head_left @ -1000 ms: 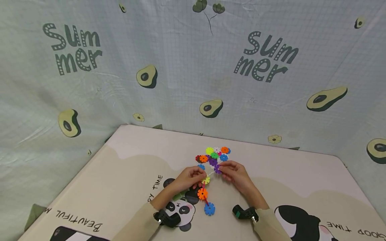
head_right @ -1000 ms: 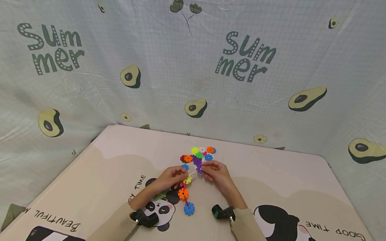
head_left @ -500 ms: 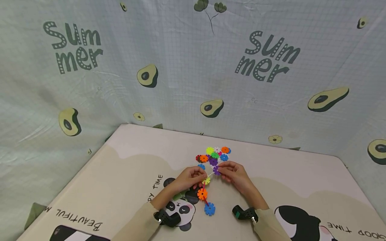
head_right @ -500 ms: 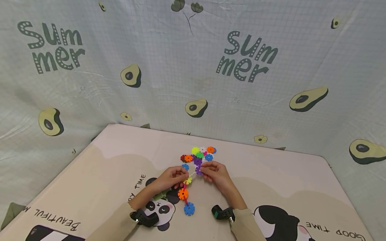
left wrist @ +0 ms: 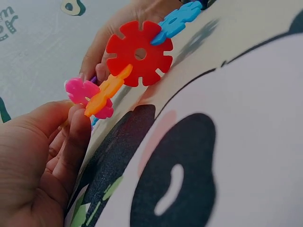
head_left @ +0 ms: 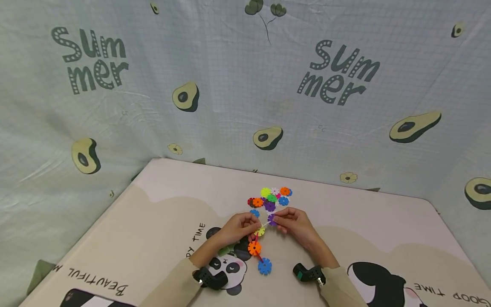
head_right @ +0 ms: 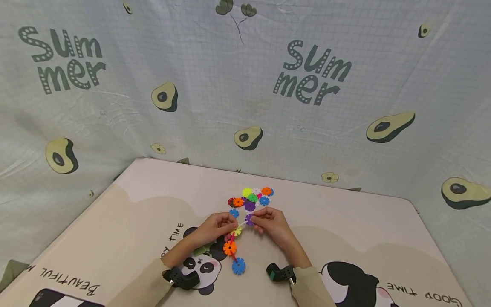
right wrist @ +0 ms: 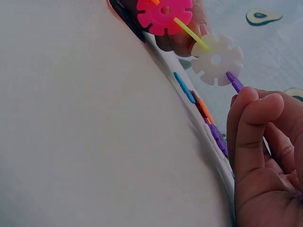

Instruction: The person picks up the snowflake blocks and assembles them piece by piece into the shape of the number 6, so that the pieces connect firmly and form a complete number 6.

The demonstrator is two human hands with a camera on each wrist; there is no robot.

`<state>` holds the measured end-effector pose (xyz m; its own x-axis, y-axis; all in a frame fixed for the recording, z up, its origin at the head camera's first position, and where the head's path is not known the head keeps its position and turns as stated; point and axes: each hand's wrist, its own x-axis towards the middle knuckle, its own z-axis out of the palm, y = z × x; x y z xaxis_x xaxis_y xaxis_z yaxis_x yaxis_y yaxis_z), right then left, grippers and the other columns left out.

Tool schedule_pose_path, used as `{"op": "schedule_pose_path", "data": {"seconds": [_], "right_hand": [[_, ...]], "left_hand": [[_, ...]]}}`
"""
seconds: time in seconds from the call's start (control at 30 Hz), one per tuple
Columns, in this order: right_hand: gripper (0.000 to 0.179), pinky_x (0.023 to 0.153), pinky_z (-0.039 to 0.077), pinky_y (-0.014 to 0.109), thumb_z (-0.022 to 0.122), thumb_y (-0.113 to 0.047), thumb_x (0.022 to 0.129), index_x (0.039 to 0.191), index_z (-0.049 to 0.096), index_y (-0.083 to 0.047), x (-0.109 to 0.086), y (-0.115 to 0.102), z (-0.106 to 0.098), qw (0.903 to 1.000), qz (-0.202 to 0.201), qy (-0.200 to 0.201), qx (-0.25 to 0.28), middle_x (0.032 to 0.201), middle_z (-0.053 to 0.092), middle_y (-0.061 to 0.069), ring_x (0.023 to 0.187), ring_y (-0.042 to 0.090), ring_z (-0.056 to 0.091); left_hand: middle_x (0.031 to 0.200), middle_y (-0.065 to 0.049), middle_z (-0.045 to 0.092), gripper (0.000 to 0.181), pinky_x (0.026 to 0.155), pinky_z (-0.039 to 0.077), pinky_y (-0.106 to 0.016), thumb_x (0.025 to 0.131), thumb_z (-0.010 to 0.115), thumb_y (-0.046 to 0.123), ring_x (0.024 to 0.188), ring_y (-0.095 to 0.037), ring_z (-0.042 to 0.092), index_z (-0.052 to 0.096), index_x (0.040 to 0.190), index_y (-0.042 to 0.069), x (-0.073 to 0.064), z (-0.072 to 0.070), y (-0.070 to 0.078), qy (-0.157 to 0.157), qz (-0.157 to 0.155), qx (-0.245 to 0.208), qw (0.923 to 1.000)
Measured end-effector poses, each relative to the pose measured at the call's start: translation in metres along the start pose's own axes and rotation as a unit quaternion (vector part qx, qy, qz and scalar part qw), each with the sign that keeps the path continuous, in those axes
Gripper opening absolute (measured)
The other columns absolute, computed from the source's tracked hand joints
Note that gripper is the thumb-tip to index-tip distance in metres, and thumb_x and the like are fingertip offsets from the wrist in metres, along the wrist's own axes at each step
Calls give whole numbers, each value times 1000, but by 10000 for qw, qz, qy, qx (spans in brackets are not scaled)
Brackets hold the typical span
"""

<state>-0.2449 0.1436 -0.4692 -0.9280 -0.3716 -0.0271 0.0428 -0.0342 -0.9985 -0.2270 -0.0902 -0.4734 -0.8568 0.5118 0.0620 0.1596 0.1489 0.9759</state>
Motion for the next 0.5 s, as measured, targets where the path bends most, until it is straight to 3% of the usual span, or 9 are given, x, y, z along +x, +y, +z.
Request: {"op": "schedule_pose_path", "data": {"seconds": [0.5], "right_hand": [[28, 61, 51, 18, 65, -6, 93, 110, 57, 14, 1, 3, 2, 9995, -221, -145, -177, 85, 67, 5, 63, 8, 59]], "left_hand": [[79, -1, 62, 21, 61, 50, -17, 98, 57, 11, 62, -7, 57, 61, 104, -9, 2, 1, 4, 41, -123, -114, 9998]]}}
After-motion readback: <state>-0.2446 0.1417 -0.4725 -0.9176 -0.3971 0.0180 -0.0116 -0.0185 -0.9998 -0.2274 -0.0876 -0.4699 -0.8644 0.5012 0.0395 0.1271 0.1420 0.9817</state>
